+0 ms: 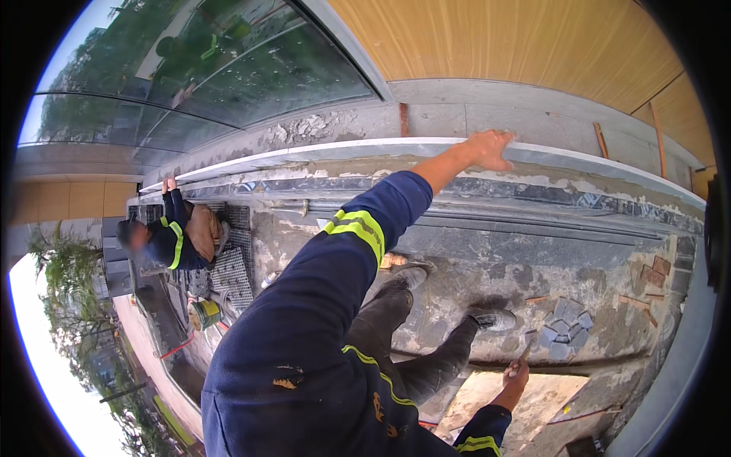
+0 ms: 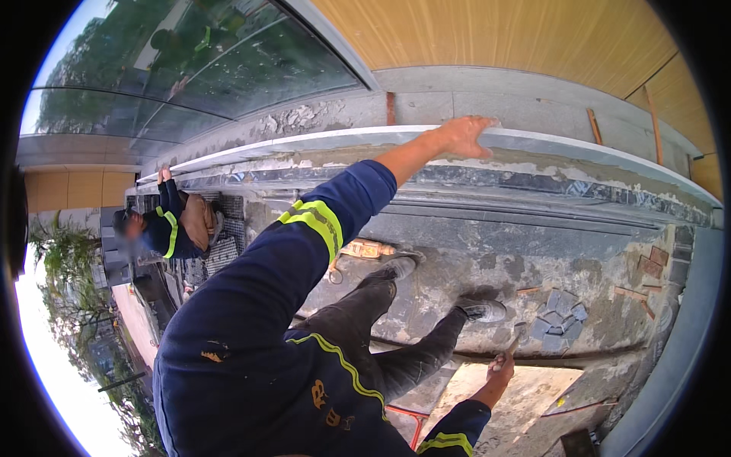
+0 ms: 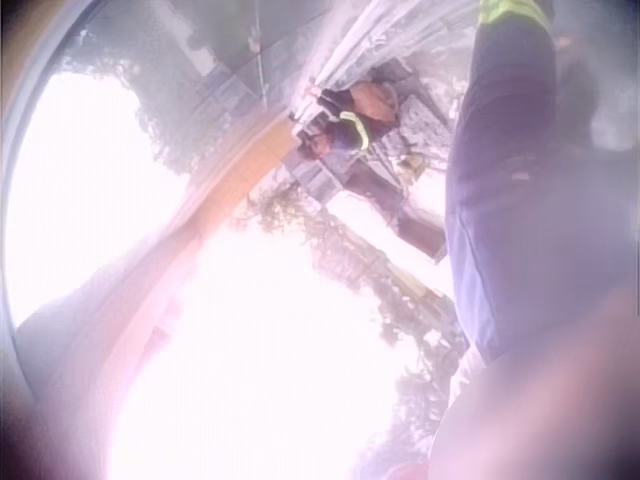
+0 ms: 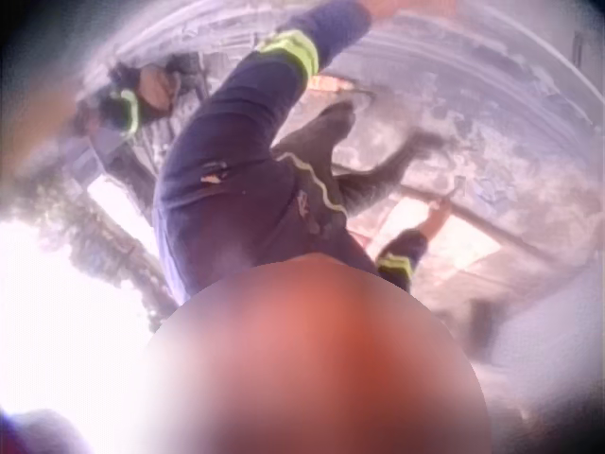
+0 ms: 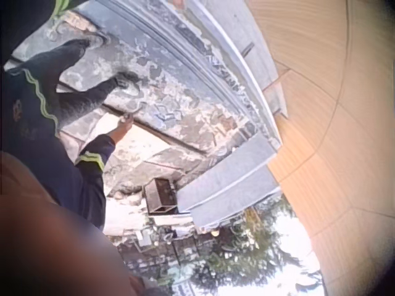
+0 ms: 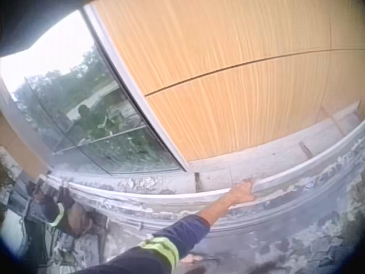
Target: The person scoops mortar with a trowel and applies it to a curved ledge, then places and adjusts rectangular tiles along the ledge. The person uses a hammer to tap tiles into position and a level to check alignment while a coworker assists nearby.
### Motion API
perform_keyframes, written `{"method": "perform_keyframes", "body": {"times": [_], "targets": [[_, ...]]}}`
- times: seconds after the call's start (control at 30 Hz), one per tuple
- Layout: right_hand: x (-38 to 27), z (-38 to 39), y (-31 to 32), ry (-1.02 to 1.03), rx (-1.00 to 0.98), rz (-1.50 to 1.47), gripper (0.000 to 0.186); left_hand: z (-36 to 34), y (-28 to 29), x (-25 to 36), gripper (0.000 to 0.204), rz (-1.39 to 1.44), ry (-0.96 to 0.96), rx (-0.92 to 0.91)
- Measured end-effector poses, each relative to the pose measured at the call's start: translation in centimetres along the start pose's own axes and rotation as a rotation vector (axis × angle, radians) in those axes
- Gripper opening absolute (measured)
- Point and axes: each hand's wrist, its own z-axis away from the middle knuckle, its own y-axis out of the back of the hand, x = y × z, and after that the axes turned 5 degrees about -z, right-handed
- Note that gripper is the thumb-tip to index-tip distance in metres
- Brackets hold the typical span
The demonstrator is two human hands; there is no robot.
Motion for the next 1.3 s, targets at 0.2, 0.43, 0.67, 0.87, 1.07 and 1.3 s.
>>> {"method": "perform_keyframes", "body": {"times": [0.2,0.43,0.67,0.87,1.07,1.3], "targets": [[-13.0,-6.0,7.0,0.030,0.038,-0.324,0.011,-11.7,-5.4,14.3,0.108,-0.134,-0.168,-0.028],[-33.2,-13.1,14.2,0.007,0.009,-0.309,0.010,-15.3,-6.7,19.1,0.144,-0.432,0.201,-0.361],[-53.5,-20.1,19.7,0.020,0.064,-0.171,0.010,-20.0,-13.3,34.4,0.083,-0.218,0.404,-0.505],[-73.5,-30.2,20.0,0.088,0.070,0.055,0.034,-24.5,-25.8,64.1,0.063,0.400,0.530,-0.917],[-93.3,-43.8,16.5,0.018,0.006,0.213,0.036,-37.8,-31.0,91.3,0.054,0.378,-0.055,-0.711],[-101.7,-54.9,11.3,0.172,-0.297,0.357,0.036,-46.5,-34.1,109.8,0.047,0.534,0.038,-0.762]]}}
